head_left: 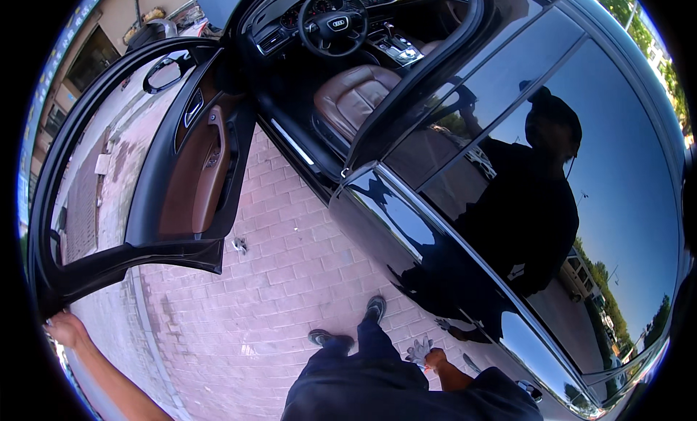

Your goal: The person unscrews caps from air conditioning lines under the hood of a car, connects a manifold gauge set to the lines, and then sits inside the car to wipe the dashboard with a cloth.

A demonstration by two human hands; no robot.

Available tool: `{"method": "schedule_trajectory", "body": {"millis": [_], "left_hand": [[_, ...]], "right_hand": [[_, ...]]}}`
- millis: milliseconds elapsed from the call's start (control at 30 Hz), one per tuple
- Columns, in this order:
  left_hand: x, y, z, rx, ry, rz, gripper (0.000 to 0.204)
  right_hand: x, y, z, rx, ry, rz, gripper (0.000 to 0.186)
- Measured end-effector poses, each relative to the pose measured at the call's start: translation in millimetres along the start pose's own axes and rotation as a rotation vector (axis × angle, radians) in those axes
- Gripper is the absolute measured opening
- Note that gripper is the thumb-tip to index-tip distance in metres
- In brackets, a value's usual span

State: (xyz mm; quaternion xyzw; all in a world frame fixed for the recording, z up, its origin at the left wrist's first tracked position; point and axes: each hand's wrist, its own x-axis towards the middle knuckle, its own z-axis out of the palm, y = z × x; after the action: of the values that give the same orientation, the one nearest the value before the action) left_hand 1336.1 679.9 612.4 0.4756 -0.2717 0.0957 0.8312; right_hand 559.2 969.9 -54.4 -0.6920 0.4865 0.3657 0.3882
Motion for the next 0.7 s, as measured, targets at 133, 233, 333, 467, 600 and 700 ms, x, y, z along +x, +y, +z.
{"method": "schedule_trajectory", "body": {"millis": [133, 233, 333, 467, 600, 700], "left_hand": [[-56.6, 25.2, 22.8, 0.017, -0.057, -0.116, 0.07], [-78.6, 54.7, 20.2, 0.008, -0.112, 0.018, 0.061], [-129.4, 31.5, 12.4, -0.03, -0.16, 0.035, 0.062], [-223.9, 76.5, 52.5, -0.05, -0.47, 0.128, 0.073], [-271.2, 111.2, 76.2, -0.055, -0.934, 0.149, 0.099], [-233.5, 77.5, 35.4, -0.042, -0.824, 0.239, 0.093]], "right_hand": [[2.9, 11.7, -11.9, 0.012, -0.033, 0.07, 0.022], [24.7, 12.2, -33.1, -0.151, -0.014, -0.047, 0.022], [47.1, 36.9, -24.1, -0.184, 0.109, -0.03, 0.014], [86.2, 22.8, -62.2, -0.289, 0.158, -0.213, 0.009], [121.7, -3.9, -82.4, 0.737, 0.421, 0.366, 0.029], [83.5, -48.2, -118.5, 0.872, 0.551, 0.433, 0.029]]}}
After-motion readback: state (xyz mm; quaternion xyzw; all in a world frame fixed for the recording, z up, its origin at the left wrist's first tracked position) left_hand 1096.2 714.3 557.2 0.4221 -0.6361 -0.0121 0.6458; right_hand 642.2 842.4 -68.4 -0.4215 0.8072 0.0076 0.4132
